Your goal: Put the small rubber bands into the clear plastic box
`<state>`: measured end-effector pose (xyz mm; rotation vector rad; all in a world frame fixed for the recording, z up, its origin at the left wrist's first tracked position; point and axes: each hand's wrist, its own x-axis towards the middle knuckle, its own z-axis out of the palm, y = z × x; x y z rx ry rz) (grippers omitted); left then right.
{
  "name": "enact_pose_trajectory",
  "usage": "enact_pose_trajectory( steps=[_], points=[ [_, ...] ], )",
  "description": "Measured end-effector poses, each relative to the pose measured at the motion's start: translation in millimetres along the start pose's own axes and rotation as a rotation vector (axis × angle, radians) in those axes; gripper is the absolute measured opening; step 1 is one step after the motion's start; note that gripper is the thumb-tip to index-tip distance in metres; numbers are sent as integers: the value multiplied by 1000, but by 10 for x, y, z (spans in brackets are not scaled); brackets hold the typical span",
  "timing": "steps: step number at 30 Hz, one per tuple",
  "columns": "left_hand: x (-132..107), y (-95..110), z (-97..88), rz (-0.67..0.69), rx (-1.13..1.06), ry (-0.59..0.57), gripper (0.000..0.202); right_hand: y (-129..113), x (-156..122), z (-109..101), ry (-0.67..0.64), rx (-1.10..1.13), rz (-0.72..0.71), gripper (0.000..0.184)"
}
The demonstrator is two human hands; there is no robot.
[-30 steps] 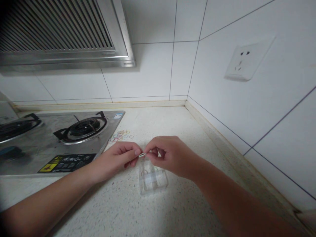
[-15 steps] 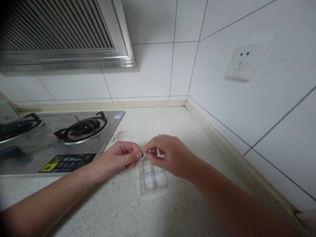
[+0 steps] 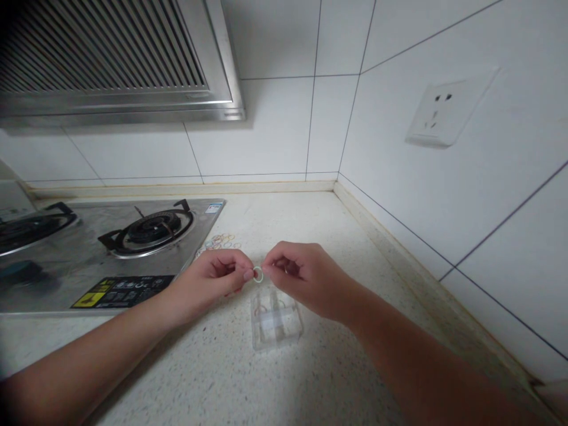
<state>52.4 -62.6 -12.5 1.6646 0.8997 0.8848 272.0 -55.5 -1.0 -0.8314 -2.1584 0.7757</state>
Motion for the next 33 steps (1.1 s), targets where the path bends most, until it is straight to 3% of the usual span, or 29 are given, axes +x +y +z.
enact_pose_trajectory(
  steps=[14,18,24,30,33],
  points=[
    [-14,-2,-6,-11,73,-45,28,35,21,-56,-47,1,101,14],
    [-20,-2,-34,-40,173,-52,35,94,12,-134,-199,-119,169,14],
    [-37,-23,-101,12,427,-77,34,141,-25,-163,-401,-302,106,11],
    [-38,-11,-107,41,478,-97,29,139,-28,-156,-455,-402,119,10],
    [-32,3,-102,49,477,-98,30,128,-24,-151,-454,-449,97,21]
  ],
)
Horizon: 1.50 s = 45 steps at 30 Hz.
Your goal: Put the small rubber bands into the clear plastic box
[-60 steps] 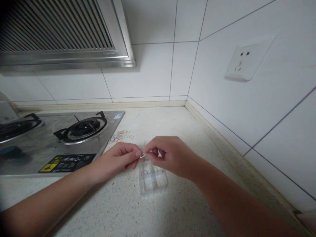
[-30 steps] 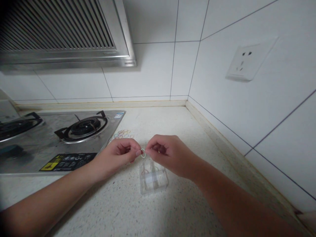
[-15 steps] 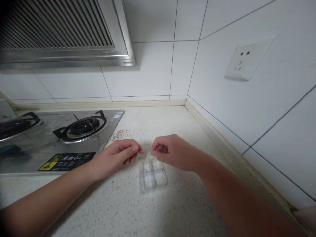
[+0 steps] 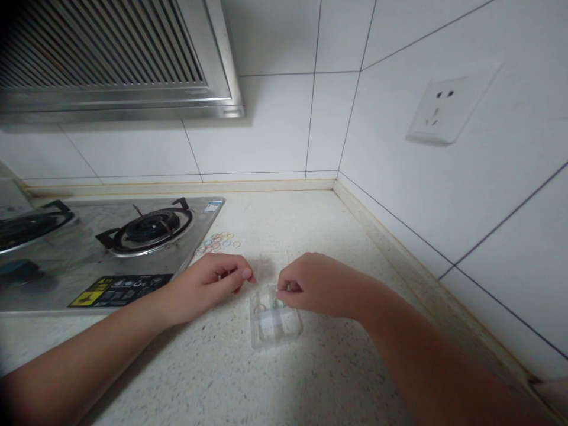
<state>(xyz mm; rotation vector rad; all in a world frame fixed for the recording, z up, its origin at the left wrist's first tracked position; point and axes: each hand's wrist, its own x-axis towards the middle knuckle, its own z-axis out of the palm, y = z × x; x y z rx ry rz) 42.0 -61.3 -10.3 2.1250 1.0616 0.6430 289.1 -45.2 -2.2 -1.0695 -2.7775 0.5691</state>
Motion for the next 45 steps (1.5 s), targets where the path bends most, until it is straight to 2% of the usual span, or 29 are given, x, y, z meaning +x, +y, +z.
enact_pose_trajectory(
  steps=[2,4,13,21,23,28,31,38,45],
  points=[
    [4,9,-3,3,-1,3,29,-9,4,-6,12,-24,-4,31],
    [5,12,-7,6,6,10,28,-16,10,-14,16,-30,0,33],
    [-1,-29,-66,26,128,30,30,-41,10,-45,71,11,14,23],
    [6,-155,-315,28,404,102,30,-36,21,-43,99,-25,27,17],
    [14,-229,-414,12,462,153,31,-34,21,-43,105,-36,23,17],
    [13,-429,-676,-75,517,388,32,-30,12,-45,129,-66,9,18],
    [4,-555,-799,-161,595,447,33,-25,9,-43,146,-73,3,18],
    [11,-835,-916,-300,691,335,33,-11,10,-37,136,-84,-4,20],
    [1,-879,-954,-325,741,202,28,-23,8,-40,123,-89,4,20]
  ],
)
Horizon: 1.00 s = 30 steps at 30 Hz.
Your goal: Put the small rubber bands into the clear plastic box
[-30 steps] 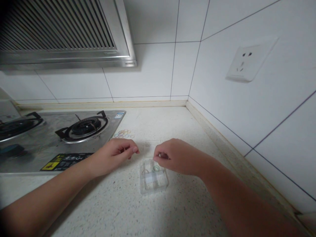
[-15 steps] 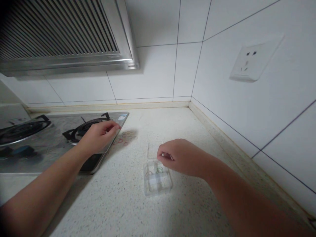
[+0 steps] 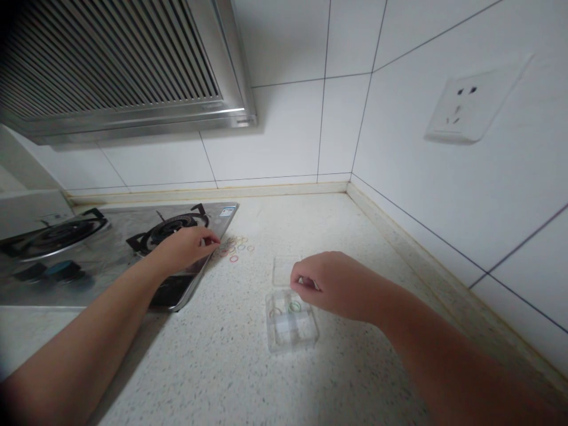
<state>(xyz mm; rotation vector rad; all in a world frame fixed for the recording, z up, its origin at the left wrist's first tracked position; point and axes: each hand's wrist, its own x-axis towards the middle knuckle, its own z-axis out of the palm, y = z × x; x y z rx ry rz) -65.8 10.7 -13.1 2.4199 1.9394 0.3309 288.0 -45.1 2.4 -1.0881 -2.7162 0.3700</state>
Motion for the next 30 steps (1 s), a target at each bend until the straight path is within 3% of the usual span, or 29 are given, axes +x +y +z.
enact_pose_trajectory(
  steps=[9,30],
  points=[
    [15,-35,72,-2,58,-51,28,1,8,6,-28,-9,25,18],
    [-1,18,36,-12,34,-51,24,5,0,19,-30,-13,15,17]
  ],
)
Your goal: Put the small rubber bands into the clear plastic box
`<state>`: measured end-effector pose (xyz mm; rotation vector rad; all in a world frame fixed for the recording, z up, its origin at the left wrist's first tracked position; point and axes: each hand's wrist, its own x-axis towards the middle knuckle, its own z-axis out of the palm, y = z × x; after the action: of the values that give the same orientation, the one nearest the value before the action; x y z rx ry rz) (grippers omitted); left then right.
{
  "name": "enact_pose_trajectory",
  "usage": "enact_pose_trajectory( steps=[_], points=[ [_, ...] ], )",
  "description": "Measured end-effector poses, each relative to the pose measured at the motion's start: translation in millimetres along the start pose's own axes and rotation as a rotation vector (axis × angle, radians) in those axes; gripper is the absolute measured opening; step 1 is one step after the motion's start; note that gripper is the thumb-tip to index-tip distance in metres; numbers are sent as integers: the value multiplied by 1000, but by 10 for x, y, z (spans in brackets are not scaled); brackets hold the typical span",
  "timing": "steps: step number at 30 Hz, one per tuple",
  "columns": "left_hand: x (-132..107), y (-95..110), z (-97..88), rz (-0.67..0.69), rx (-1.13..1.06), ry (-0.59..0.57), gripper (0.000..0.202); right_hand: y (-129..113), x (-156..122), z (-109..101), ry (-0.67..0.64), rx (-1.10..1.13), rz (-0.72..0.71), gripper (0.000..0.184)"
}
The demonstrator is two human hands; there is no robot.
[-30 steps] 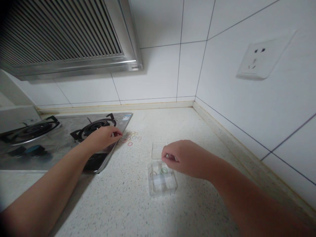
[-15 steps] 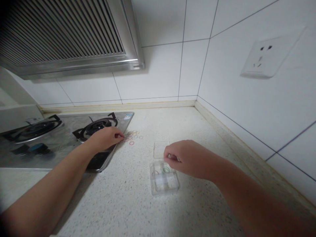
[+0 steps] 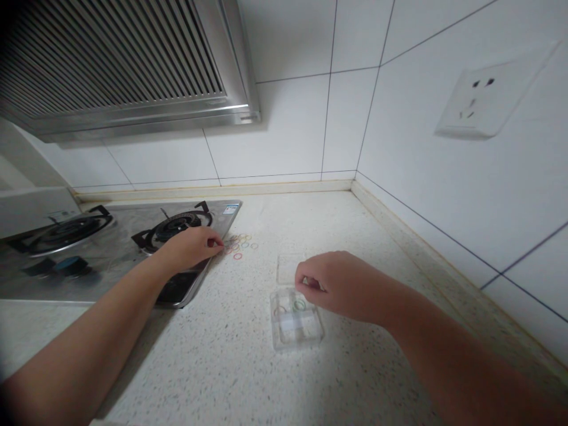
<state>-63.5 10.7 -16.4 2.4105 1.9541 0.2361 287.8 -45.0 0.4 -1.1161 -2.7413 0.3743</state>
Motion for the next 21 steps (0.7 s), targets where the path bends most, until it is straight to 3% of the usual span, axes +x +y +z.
enact_pose_trajectory(
  steps=[12,21],
  points=[
    [-58,164,-101,31,-191,68,30,-23,-11,-21,1,-3,9,18],
    [-105,358,-79,90,-415,25,31,-39,1,-26,-5,-21,10,18]
  ],
)
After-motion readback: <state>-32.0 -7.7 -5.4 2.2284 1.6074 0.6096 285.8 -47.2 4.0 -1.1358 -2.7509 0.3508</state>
